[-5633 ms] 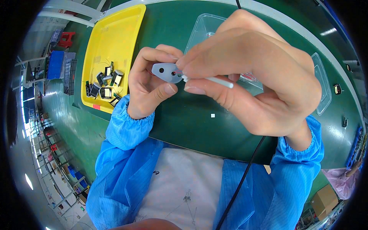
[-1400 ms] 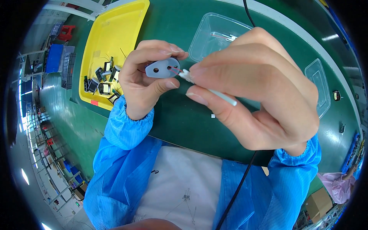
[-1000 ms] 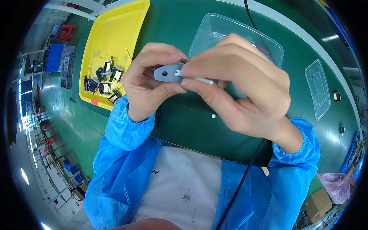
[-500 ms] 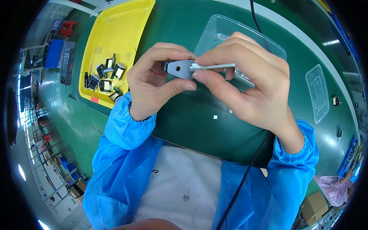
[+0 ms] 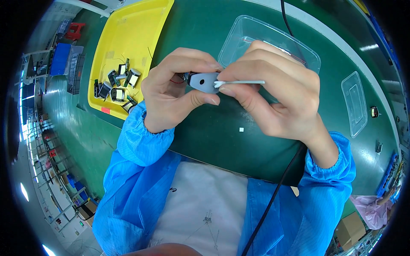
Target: The person assembles electronic components by inserting connector pins from a component tray into a plastic housing using a pin insertion tool.
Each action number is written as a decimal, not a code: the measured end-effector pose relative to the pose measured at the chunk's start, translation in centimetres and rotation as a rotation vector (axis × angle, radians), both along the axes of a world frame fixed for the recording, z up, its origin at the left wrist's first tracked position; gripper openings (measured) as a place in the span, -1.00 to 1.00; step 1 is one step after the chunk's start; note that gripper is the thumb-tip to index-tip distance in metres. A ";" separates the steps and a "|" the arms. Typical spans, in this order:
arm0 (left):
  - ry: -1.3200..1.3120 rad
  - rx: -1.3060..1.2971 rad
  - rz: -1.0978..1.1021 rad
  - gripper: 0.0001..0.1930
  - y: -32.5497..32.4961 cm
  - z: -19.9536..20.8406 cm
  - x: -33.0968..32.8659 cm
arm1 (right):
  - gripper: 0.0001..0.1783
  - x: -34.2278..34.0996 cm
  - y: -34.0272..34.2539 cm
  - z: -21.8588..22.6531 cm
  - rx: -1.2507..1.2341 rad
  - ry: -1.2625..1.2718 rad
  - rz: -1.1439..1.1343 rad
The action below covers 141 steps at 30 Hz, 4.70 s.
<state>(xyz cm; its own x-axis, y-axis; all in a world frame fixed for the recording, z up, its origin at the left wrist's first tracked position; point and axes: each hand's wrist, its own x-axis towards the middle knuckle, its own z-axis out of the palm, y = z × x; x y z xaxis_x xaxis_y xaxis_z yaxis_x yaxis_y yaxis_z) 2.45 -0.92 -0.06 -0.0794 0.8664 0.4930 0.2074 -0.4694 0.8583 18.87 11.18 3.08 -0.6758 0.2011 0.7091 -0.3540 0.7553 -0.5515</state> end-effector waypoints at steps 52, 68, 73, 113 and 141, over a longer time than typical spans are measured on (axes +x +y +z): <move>-0.397 -0.122 0.206 -0.64 -0.3 -2.1 3.9 | -0.91 -0.3 -0.4 -1.5 -0.228 -0.207 -0.188; -0.602 -0.283 0.064 -0.71 0.1 -2.6 3.0 | -0.74 -0.8 -0.3 -2.3 -0.350 -0.124 -0.281; -0.656 -0.224 -0.027 -0.66 -0.1 -2.3 2.8 | -0.67 -0.7 -0.6 -2.2 -0.350 -0.300 -0.241; 0.566 0.037 0.825 -0.49 -2.4 4.1 -4.9 | -0.85 3.2 6.1 0.2 -0.037 -0.622 -0.494; -0.284 -0.213 0.009 -0.52 0.1 -0.7 0.9 | -0.81 2.4 4.8 0.8 -0.605 -0.523 -0.093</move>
